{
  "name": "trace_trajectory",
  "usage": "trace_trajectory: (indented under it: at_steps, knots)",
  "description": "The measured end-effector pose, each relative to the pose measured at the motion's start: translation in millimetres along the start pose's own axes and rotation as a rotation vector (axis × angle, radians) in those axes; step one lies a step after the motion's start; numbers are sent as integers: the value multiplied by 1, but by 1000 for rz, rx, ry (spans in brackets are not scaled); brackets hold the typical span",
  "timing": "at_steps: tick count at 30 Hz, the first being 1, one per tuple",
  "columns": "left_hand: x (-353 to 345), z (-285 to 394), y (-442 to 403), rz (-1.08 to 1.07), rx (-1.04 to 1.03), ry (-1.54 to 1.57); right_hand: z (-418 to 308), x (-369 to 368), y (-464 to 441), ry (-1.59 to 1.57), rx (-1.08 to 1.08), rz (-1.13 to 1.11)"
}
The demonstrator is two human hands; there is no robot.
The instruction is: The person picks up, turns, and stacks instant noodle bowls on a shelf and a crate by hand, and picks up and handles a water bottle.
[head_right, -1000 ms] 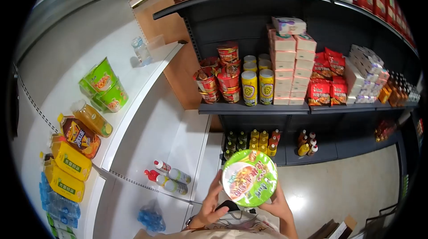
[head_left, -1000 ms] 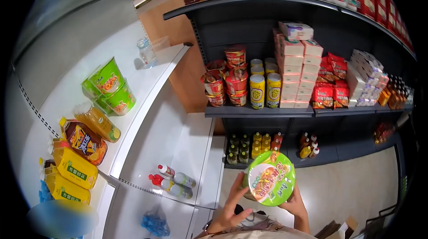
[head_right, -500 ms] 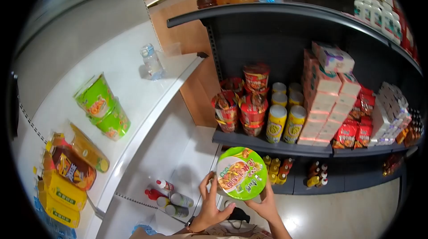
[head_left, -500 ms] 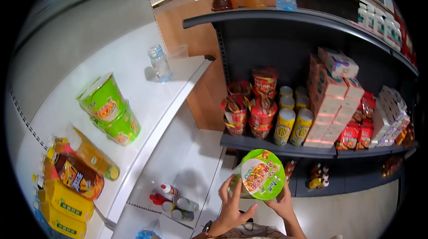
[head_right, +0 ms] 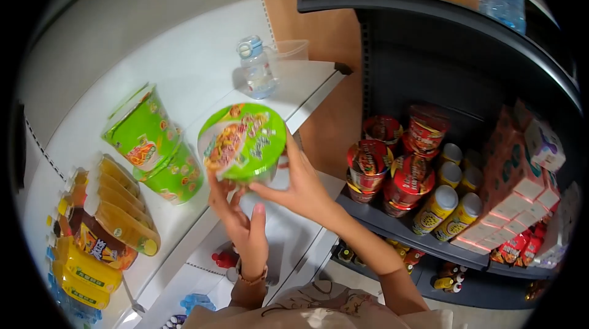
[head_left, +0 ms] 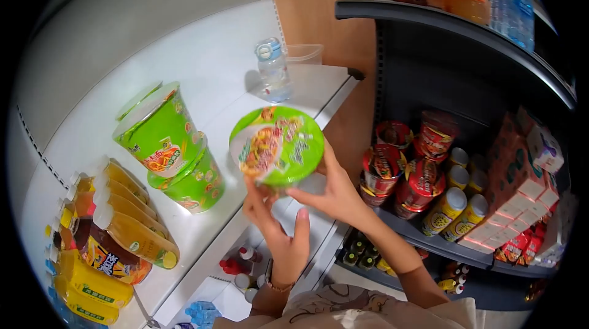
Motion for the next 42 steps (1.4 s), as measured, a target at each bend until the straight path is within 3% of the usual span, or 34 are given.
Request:
trace_trajectory:
  at_steps: [5, 11, 17, 20, 22, 24, 26, 28, 29, 32, 35, 36, 38, 39, 42]
  knots:
    - [0, -20, -14, -72, 118, 156, 12, -31, -70, 123, 33, -104]
    - [1, -13, -3, 25, 105, 29, 55, -105, -157, 331, 52, -315]
    - [-20, -7, 6, 94, 199, -129, 83, -121, -207, 547, 130, -524]
    - [-37, -13, 14, 141, 245, -187, 89, -110, -215, 487, 195, -502]
    - [-49, -20, 23, 194, 277, -203, 82, -80, -222, 342, 475, 50]
    - [-59, -28, 36, 174, 247, -246, 85, -42, -234, 461, 339, 286]
    - [-70, -32, 47, 222, 248, -240, 105, -33, -262, 570, 368, 483]
    - [-77, -28, 56, 277, 247, -349, 127, -40, -280, 363, 152, 204]
    - [-78, -23, 62, 300, 264, -400, 132, -42, -285, 252, 148, 92]
    - [-88, -18, 81, 327, 377, -209, 141, -46, -286, 156, 224, 132]
    - [-95, 13, 87, 285, 347, -276, 115, -22, -256, -38, 427, 242]
    - [-93, 24, 90, 269, 306, -308, 99, -7, -237, -91, 322, 221]
    - [-86, 42, 104, 245, 326, -357, 67, 24, -190, 6, 460, 429]
    - [-83, 51, 108, 251, 322, -398, 48, 31, -172, -439, 389, 271]
    - [-78, 84, 124, 274, 327, -492, -39, 72, -115, -301, 565, 230]
Point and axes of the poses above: each hand's wrist, its own y-axis away from the middle knuckle, its own x-axis out of the back of the hand, z = x × y, the point moved 5 cm from there along -y, towards the middle knuckle, and after that the axes turned 9 degrees about y, right-handed, at the moved point
